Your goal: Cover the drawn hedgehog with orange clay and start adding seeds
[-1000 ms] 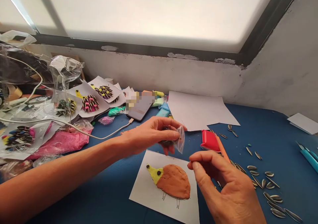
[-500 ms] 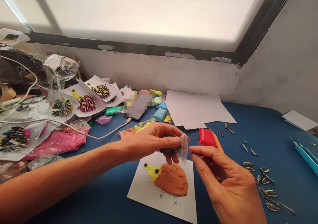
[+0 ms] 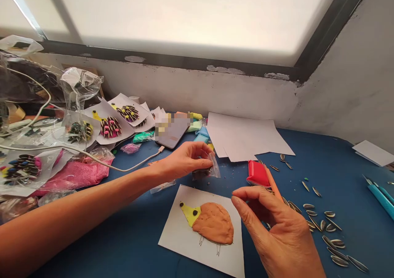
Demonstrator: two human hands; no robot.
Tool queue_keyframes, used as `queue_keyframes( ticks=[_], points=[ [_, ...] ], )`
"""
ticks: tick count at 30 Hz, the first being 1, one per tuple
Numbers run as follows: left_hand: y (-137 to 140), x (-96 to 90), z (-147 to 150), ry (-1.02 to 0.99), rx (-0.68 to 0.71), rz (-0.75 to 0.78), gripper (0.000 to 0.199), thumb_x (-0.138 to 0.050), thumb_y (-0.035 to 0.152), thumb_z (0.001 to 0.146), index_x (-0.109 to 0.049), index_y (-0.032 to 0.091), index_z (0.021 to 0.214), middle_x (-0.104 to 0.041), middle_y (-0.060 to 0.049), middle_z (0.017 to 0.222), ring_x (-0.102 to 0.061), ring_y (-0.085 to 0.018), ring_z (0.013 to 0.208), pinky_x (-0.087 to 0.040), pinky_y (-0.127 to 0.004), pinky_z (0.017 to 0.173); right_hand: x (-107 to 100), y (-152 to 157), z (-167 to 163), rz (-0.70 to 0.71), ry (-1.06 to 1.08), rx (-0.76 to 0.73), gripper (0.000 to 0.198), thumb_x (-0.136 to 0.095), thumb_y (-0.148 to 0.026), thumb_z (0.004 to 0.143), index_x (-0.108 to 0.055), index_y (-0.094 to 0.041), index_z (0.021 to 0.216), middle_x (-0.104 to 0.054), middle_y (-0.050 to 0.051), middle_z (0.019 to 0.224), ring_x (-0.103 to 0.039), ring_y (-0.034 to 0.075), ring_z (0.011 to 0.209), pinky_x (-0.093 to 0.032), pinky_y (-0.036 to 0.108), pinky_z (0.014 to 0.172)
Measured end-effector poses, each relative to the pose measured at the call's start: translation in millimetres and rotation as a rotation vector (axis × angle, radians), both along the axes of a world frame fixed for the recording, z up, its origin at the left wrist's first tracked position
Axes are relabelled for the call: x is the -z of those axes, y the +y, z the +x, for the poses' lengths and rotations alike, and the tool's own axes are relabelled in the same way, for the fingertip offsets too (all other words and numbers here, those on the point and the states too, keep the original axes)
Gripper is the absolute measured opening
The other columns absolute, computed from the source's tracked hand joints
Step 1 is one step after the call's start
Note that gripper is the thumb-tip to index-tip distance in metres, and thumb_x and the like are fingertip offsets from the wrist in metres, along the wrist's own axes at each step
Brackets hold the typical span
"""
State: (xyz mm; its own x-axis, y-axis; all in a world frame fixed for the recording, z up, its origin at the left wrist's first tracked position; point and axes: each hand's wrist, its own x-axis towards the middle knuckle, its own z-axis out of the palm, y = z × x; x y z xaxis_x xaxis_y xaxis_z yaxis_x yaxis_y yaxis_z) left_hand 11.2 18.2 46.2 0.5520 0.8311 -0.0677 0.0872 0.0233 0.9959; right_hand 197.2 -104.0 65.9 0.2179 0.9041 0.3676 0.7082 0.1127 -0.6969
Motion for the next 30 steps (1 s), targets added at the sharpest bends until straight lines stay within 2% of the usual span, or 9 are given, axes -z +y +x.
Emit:
queue_keyframes(
  ticks=[2, 4, 7, 9, 11, 13, 17, 25, 30],
  points=[
    [5.2, 8.1, -2.7, 0.185, -0.008, 0.175, 0.026, -0.063, 0.017, 0.084, -0.061, 0.012, 0.109, -0.065, -0.002, 0.078, -0.06, -0.012, 0.065, -0.046, -0.023, 0.059, -1.5, 0.4, -1.0, -0.031, 0.001, -0.015, 0.024, -0.072, -0.052, 0.069, -0.076, -0.028, 0.069, -0.074, -0.003, 0.061, -0.068, 0.016, 0.046, -0.055, 0.02, 0.044],
    [5.7, 11.7, -4.1, 0.33, -0.039, 0.38, 0.027, -0.064, 0.016, 0.082, -0.065, 0.013, 0.109, -0.069, -0.008, 0.093, -0.064, -0.02, 0.086, -0.051, -0.032, 0.078, -1.1, 1.1, -1.3, -0.069, 0.016, -0.022, 0.027, -0.071, -0.053, 0.069, -0.075, -0.027, 0.069, -0.074, -0.001, 0.062, -0.068, 0.017, 0.049, -0.054, 0.021, 0.043],
    [-3.2, 4.5, -2.5, 0.432, -0.123, 0.761, 0.036, -0.061, 0.008, 0.081, -0.066, 0.013, 0.117, -0.062, -0.015, 0.126, -0.05, -0.03, 0.123, -0.04, -0.045, 0.105, 4.6, 0.1, 0.3, -0.051, -0.003, 0.033, 0.035, -0.067, -0.059, 0.072, -0.076, -0.026, 0.075, -0.076, 0.003, 0.071, -0.073, 0.022, 0.065, -0.058, 0.025, 0.051],
    [-13.6, -7.0, 0.3, 0.4, -0.092, 0.839, 0.031, -0.056, 0.01, 0.086, -0.068, 0.013, 0.115, -0.066, -0.013, 0.117, -0.054, -0.027, 0.116, -0.042, -0.041, 0.102, 10.7, -2.4, 2.4, -0.002, -0.031, 0.078, 0.04, -0.062, -0.063, 0.076, -0.077, -0.026, 0.083, -0.075, 0.004, 0.074, -0.073, 0.024, 0.075, -0.059, 0.028, 0.059],
    [-24.6, -19.1, 2.9, 0.289, 0.026, 0.629, 0.022, -0.054, 0.021, 0.092, -0.073, 0.013, 0.098, -0.07, -0.008, 0.09, -0.061, -0.02, 0.09, -0.048, -0.03, 0.084, 16.2, -5.3, 4.7, 0.037, -0.036, 0.089, 0.043, -0.06, -0.065, 0.078, -0.077, -0.026, 0.088, -0.074, 0.004, 0.076, -0.072, 0.025, 0.078, -0.06, 0.03, 0.062],
    [-34.0, -27.9, 4.3, 0.146, 0.223, 0.317, 0.03, -0.053, 0.034, 0.095, -0.074, 0.013, 0.094, -0.07, -0.005, 0.085, -0.06, -0.016, 0.079, -0.047, -0.025, 0.07, 19.1, -7.4, 6.4, 0.05, -0.02, 0.071, 0.043, -0.061, -0.065, 0.078, -0.076, -0.027, 0.089, -0.073, 0.004, 0.076, -0.072, 0.025, 0.078, -0.06, 0.031, 0.063],
    [-43.4, -32.5, 4.3, -0.028, 0.44, -0.025, 0.035, -0.06, 0.043, 0.092, -0.074, 0.012, 0.086, -0.068, -0.003, 0.082, -0.059, -0.012, 0.077, -0.046, -0.02, 0.071, 15.5, -8.5, 7.8, 0.037, 0.042, 0.03, 0.041, -0.065, -0.064, 0.076, -0.076, -0.027, 0.09, -0.073, 0.004, 0.077, -0.072, 0.024, 0.078, -0.06, 0.03, 0.062],
    [-34.1, -28.3, 4.3, -0.178, 0.294, -0.189, 0.034, -0.085, 0.043, 0.069, -0.072, 0.014, 0.082, -0.062, 0.001, 0.072, -0.054, -0.009, 0.069, -0.039, -0.02, 0.062, 8.3, -9.4, 14.5, -0.057, 0.103, -0.135, 0.04, -0.074, -0.049, 0.076, -0.072, -0.029, 0.11, -0.076, 0.003, 0.084, -0.076, 0.022, 0.075, -0.061, 0.022, 0.053],
    [-37.7, -29.1, 4.8, -0.156, 0.361, -0.13, 0.039, -0.073, 0.052, 0.082, -0.073, 0.014, 0.087, -0.068, -0.003, 0.083, -0.06, -0.01, 0.072, -0.043, -0.021, 0.065, 8.9, -3.5, 21.3, -0.032, 0.02, -0.183, 0.037, -0.071, -0.046, 0.081, -0.071, -0.03, 0.114, -0.08, 0.002, 0.094, -0.077, 0.021, 0.087, -0.06, 0.017, 0.062]
  ],
)
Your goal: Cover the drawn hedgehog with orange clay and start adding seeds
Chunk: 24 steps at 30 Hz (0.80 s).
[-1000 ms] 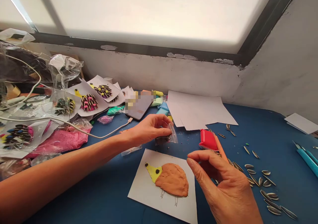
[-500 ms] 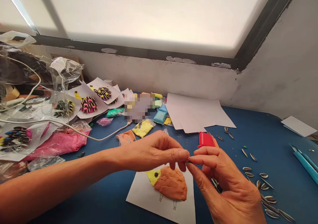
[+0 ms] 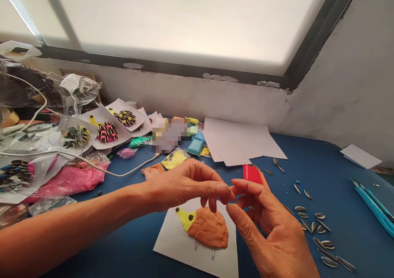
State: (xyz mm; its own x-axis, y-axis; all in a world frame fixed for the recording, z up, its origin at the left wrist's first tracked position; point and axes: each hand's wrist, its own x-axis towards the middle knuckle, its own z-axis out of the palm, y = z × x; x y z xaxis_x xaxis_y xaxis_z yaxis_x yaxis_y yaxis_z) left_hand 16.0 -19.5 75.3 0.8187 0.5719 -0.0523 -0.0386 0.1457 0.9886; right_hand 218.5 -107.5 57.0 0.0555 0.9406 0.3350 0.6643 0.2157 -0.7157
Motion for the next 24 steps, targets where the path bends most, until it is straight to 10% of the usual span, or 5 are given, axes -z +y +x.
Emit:
queue_keyframes(
  ticks=[13, 24],
  points=[
    [-8.1, -8.3, -0.8, 0.067, 0.314, 0.003, 0.067, -0.032, 0.066, 0.098, -0.073, 0.014, 0.103, -0.072, -0.007, 0.083, -0.067, -0.016, 0.075, -0.052, -0.032, 0.086, -11.3, -5.2, -3.7, -0.105, 0.119, -0.103, 0.032, -0.072, -0.041, 0.082, -0.069, -0.03, 0.112, -0.077, -0.001, 0.082, -0.075, 0.018, 0.063, -0.061, 0.02, 0.054],
    [-1.1, -11.8, -3.2, 0.013, 0.245, -0.013, 0.045, -0.055, 0.052, 0.093, -0.075, 0.012, 0.095, -0.075, -0.009, 0.098, -0.072, -0.016, 0.076, -0.054, -0.026, 0.075, -6.6, -9.0, -10.7, 0.261, -0.05, -0.018, 0.011, -0.071, -0.038, 0.085, -0.076, -0.039, 0.095, -0.072, -0.005, 0.109, -0.071, 0.016, 0.102, -0.058, 0.023, 0.088]
  ],
)
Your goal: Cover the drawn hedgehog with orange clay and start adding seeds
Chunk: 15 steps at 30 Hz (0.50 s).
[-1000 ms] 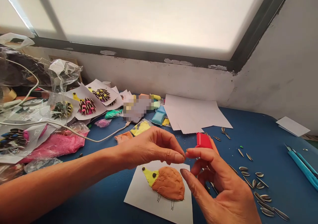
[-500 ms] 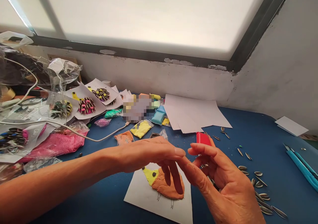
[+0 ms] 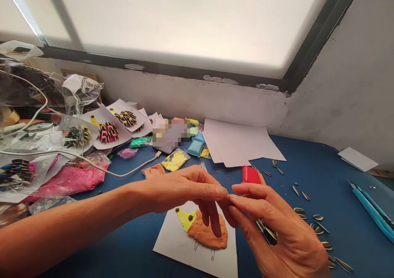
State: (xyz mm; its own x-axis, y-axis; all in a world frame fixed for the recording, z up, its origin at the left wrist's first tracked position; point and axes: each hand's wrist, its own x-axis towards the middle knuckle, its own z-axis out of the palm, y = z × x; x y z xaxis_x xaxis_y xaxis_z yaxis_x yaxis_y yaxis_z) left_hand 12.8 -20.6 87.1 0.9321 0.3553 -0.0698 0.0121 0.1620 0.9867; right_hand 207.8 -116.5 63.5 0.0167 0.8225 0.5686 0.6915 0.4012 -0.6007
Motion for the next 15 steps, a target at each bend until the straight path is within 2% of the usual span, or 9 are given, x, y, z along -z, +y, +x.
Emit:
queue_keyframes(
  ticks=[1, 3, 5, 6, 8, 11, 15],
  points=[
    [1.8, 1.4, -0.2, 0.018, 0.003, 0.027, 0.043, -0.052, 0.049, 0.095, -0.075, 0.013, 0.098, -0.075, -0.009, 0.101, -0.072, -0.015, 0.077, -0.053, -0.025, 0.073, 1.6, -1.7, 0.4, 0.025, -0.031, 0.013, 0.011, -0.07, -0.038, 0.086, -0.075, -0.039, 0.095, -0.07, -0.005, 0.111, -0.07, 0.015, 0.103, -0.056, 0.024, 0.09],
    [6.8, 6.9, -0.9, 0.106, -0.081, 0.2, 0.035, -0.05, 0.038, 0.096, -0.073, 0.014, 0.107, -0.074, -0.008, 0.106, -0.071, -0.015, 0.081, -0.052, -0.024, 0.072, 3.2, -3.5, 1.1, 0.061, -0.087, 0.021, 0.009, -0.069, -0.037, 0.087, -0.073, -0.038, 0.094, -0.068, -0.005, 0.111, -0.069, 0.014, 0.099, -0.056, 0.022, 0.086],
    [12.8, 15.1, -1.9, 0.265, -0.296, 0.561, 0.026, -0.054, 0.025, 0.093, -0.073, 0.014, 0.106, -0.075, -0.007, 0.102, -0.069, -0.017, 0.089, -0.05, -0.024, 0.073, 3.7, -3.0, 1.8, 0.072, -0.135, 0.014, 0.007, -0.069, -0.035, 0.087, -0.072, -0.036, 0.093, -0.068, -0.004, 0.107, -0.07, 0.014, 0.093, -0.056, 0.021, 0.074],
    [15.7, 19.5, -2.4, 0.345, -0.354, 0.755, 0.023, -0.055, 0.019, 0.09, -0.074, 0.015, 0.104, -0.075, -0.007, 0.101, -0.068, -0.018, 0.091, -0.049, -0.025, 0.075, 4.1, -2.2, 2.0, 0.075, -0.165, -0.002, 0.006, -0.068, -0.035, 0.086, -0.071, -0.035, 0.092, -0.068, -0.004, 0.102, -0.071, 0.014, 0.089, -0.055, 0.02, 0.067],
    [19.8, 27.3, -3.2, 0.491, -0.303, 1.002, 0.019, -0.057, 0.016, 0.085, -0.074, 0.017, 0.094, -0.075, -0.006, 0.097, -0.067, -0.02, 0.088, -0.046, -0.027, 0.073, 6.0, -0.2, 2.5, 0.075, -0.247, -0.045, 0.006, -0.068, -0.034, 0.087, -0.07, -0.034, 0.092, -0.069, -0.004, 0.094, -0.072, 0.014, 0.084, -0.055, 0.019, 0.062],
    [20.7, 32.1, -3.4, 0.641, -0.203, 1.167, 0.012, -0.06, 0.016, 0.082, -0.071, 0.017, 0.084, -0.072, -0.007, 0.092, -0.065, -0.022, 0.088, -0.044, -0.028, 0.067, 12.0, 0.4, 3.3, 0.09, -0.359, -0.1, 0.01, -0.065, -0.031, 0.089, -0.067, -0.032, 0.099, -0.071, -0.004, 0.092, -0.073, 0.013, 0.085, -0.056, 0.017, 0.067],
    [17.0, 27.2, -3.8, 0.699, -0.148, 1.211, 0.01, -0.059, 0.018, 0.081, -0.069, 0.017, 0.082, -0.07, -0.007, 0.093, -0.064, -0.023, 0.089, -0.042, -0.028, 0.064, 18.7, -3.3, 6.0, 0.112, -0.485, -0.121, 0.016, -0.062, -0.029, 0.091, -0.063, -0.031, 0.107, -0.073, -0.003, 0.094, -0.075, 0.014, 0.087, -0.057, 0.017, 0.071]
  ],
)
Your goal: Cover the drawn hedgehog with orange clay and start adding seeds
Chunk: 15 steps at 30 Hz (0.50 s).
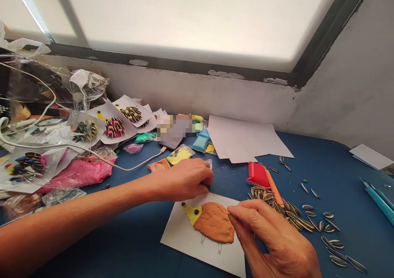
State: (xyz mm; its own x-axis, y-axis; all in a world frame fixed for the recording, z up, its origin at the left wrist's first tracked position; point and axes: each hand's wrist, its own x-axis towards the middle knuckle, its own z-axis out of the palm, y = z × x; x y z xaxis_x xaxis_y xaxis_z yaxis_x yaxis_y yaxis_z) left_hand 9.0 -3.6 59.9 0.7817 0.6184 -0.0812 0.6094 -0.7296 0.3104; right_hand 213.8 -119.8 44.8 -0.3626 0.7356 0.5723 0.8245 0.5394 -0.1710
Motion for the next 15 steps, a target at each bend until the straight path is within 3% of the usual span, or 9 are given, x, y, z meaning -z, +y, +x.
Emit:
queue_keyframes(
  ticks=[10, 15],
  points=[
    [-2.6, -2.6, -2.3, 0.088, -0.008, -0.077, 0.016, -0.052, 0.016, 0.082, -0.067, 0.017, 0.078, -0.07, -0.007, 0.085, -0.062, -0.02, 0.077, -0.038, -0.027, 0.059, 2.5, -4.2, -0.3, -0.047, -0.013, -0.084, 0.018, -0.061, -0.026, 0.091, -0.061, -0.029, 0.109, -0.074, -0.004, 0.089, -0.072, 0.011, 0.069, -0.056, 0.016, 0.065],
    [-4.7, 0.0, -1.9, 0.056, -0.034, -0.031, 0.013, -0.053, 0.015, 0.081, -0.065, 0.016, 0.08, -0.07, -0.009, 0.086, -0.064, -0.023, 0.079, -0.04, -0.028, 0.059, 6.2, -7.6, -10.0, -0.041, -0.019, -0.125, 0.016, -0.059, -0.021, 0.093, -0.06, -0.026, 0.108, -0.074, -0.002, 0.093, -0.073, 0.011, 0.076, -0.055, 0.016, 0.072]
  ],
)
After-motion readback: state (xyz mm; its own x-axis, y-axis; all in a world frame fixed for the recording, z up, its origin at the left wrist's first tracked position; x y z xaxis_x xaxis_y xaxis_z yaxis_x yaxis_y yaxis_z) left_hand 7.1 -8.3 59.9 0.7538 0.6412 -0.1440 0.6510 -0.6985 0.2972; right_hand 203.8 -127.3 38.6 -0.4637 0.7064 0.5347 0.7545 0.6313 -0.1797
